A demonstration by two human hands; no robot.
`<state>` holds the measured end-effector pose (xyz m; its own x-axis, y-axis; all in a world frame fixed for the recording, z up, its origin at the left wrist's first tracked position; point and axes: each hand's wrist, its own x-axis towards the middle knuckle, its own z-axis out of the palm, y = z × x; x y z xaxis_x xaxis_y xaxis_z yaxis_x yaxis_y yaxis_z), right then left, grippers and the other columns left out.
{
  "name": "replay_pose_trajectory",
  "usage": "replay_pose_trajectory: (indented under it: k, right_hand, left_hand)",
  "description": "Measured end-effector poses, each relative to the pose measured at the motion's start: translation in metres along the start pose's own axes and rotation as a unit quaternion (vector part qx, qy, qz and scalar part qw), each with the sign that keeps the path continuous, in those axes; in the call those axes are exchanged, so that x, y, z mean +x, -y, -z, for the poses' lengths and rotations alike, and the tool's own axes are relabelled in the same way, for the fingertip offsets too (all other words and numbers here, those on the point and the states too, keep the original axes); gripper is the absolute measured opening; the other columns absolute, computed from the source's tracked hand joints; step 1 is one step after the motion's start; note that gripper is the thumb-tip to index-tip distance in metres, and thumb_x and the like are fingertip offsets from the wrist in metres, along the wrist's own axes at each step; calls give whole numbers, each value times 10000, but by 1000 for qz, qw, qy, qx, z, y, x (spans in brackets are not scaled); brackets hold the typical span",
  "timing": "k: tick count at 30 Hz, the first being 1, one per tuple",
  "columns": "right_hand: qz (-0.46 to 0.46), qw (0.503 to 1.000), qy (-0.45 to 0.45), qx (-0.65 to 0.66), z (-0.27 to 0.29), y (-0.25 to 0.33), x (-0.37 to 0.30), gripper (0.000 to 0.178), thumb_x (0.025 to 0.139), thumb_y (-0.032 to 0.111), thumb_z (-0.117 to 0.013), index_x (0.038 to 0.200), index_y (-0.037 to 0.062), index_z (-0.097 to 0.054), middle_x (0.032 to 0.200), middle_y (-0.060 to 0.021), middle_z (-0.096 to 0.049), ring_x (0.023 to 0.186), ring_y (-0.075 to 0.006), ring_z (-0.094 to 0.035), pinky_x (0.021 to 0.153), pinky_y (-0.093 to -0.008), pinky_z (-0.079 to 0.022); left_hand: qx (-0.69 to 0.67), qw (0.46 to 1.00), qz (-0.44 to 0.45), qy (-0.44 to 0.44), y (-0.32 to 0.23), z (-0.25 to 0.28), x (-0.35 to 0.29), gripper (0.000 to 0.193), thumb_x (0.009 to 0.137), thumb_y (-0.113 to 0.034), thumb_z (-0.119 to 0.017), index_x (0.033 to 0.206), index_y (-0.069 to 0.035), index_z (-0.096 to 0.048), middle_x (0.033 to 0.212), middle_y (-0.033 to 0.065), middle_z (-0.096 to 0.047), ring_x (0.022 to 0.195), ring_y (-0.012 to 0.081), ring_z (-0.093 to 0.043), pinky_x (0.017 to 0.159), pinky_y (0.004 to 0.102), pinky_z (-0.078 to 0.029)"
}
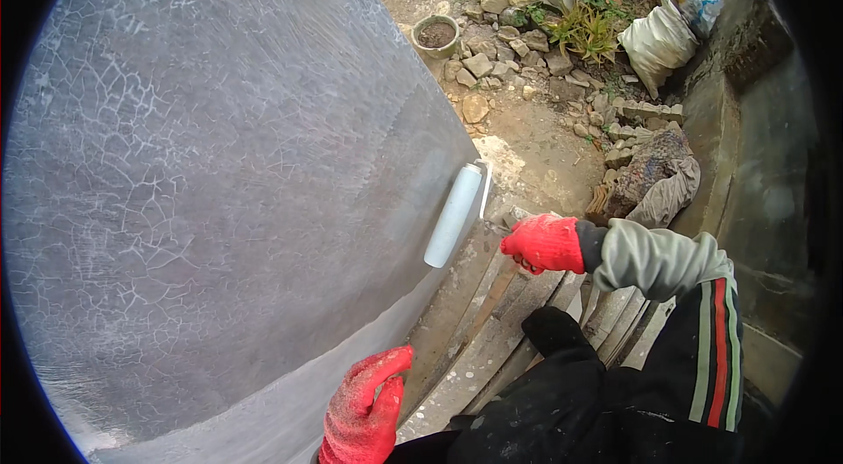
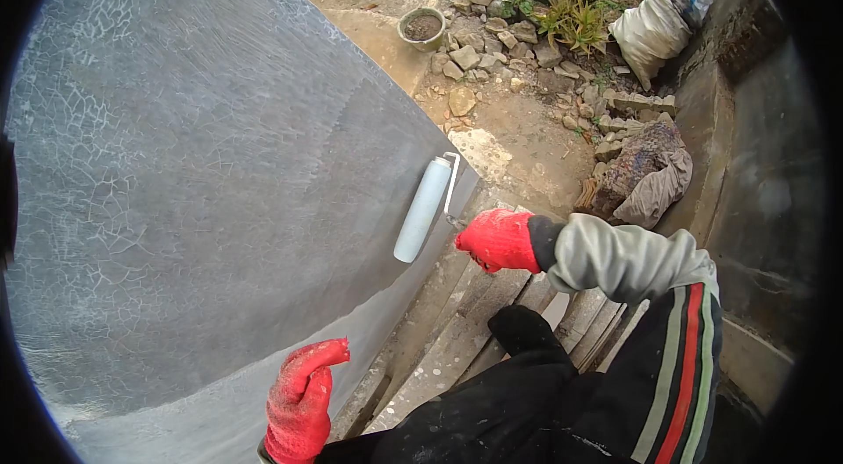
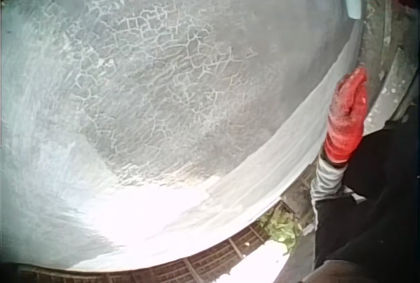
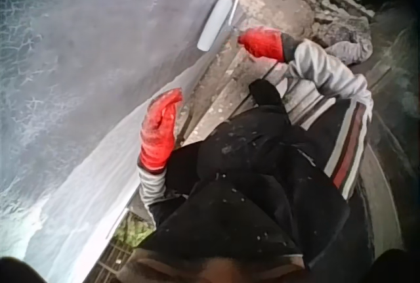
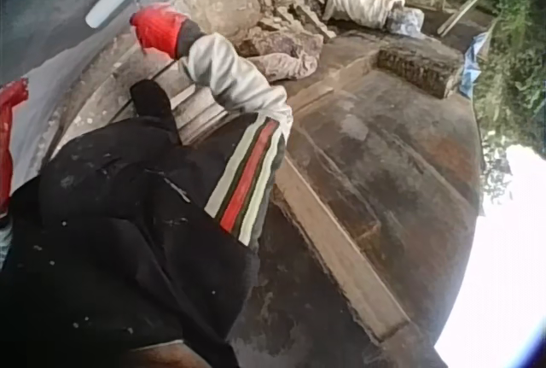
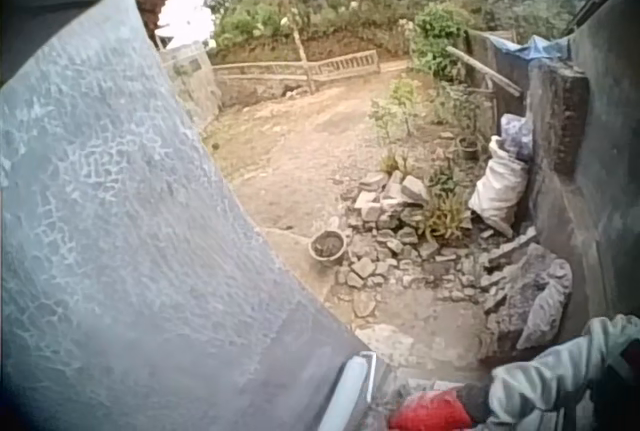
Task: The person paints the exterior surface of a curved wall using a paint roller.
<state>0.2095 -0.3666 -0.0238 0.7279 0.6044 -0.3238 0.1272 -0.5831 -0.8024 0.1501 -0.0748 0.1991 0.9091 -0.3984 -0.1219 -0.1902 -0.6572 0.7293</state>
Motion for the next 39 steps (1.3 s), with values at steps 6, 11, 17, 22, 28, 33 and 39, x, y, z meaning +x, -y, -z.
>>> replay_pose_trajectory:
  k: [6,11,17,22,28,33,39]
  right_hand:
    - [-105,983,-58,137,41,19,-43,125,844,131,-541,869,22,-595,664,-85,-589,665,-209,-644,584,-344,-495]
    - [-58,990,-110,67,45,-33,-12,188,871,155,-508,783,19,-603,612,-83,-569,585,-206,-621,552,-331,-477]
    - [-237,918,-85,307,45,-79,44,304,863,205,-527,641,-1,-548,535,-74,-517,503,-202,-539,497,-363,-429]
    - [-271,885,-75,371,1,-180,103,114,728,133,-618,660,45,-590,573,-134,-556,531,-288,-574,471,-412,-438]
    - [-64,973,-9,-221,-53,-269,165,195,607,119,-661,801,98,-661,695,-144,-628,684,-367,-635,556,-456,-490]
    - [-94,977,5,-193,-76,-309,166,293,595,104,-676,888,111,-672,763,-162,-649,739,-366,-646,588,-473,-506]
    - [-95,989,11,-115,-10,-208,83,256,642,102,-653,898,97,-661,805,-151,-660,803,-356,-654,661,-442,-509]
  left_hand:
    - [6,1000,2,-2,1,0,8,226,950,-25,-518,1148,-27,-625,1068,115,-654,994,221,-625,880,305,-476]
    - [10,1000,21,1,3,-5,12,228,946,-22,-527,1151,-32,-627,1082,113,-652,999,217,-623,885,305,-474]
    - [27,996,83,6,18,-9,17,235,940,-16,-538,1158,-39,-625,1096,114,-647,1003,215,-623,882,301,-479]
    - [97,992,75,34,29,-17,28,241,936,-14,-545,1164,-37,-620,1093,104,-642,1004,206,-617,881,291,-478]
    - [38,981,178,67,35,-45,39,240,939,-29,-551,1170,-37,-616,1082,100,-639,1004,197,-609,886,287,-471]
    - [-47,973,211,83,35,-62,63,236,949,-43,-541,1173,-39,-615,1075,97,-639,1000,190,-606,890,283,-467]
    - [56,985,123,104,51,-61,75,227,955,-47,-526,1159,-30,-624,1083,105,-639,1007,193,-606,903,293,-466]
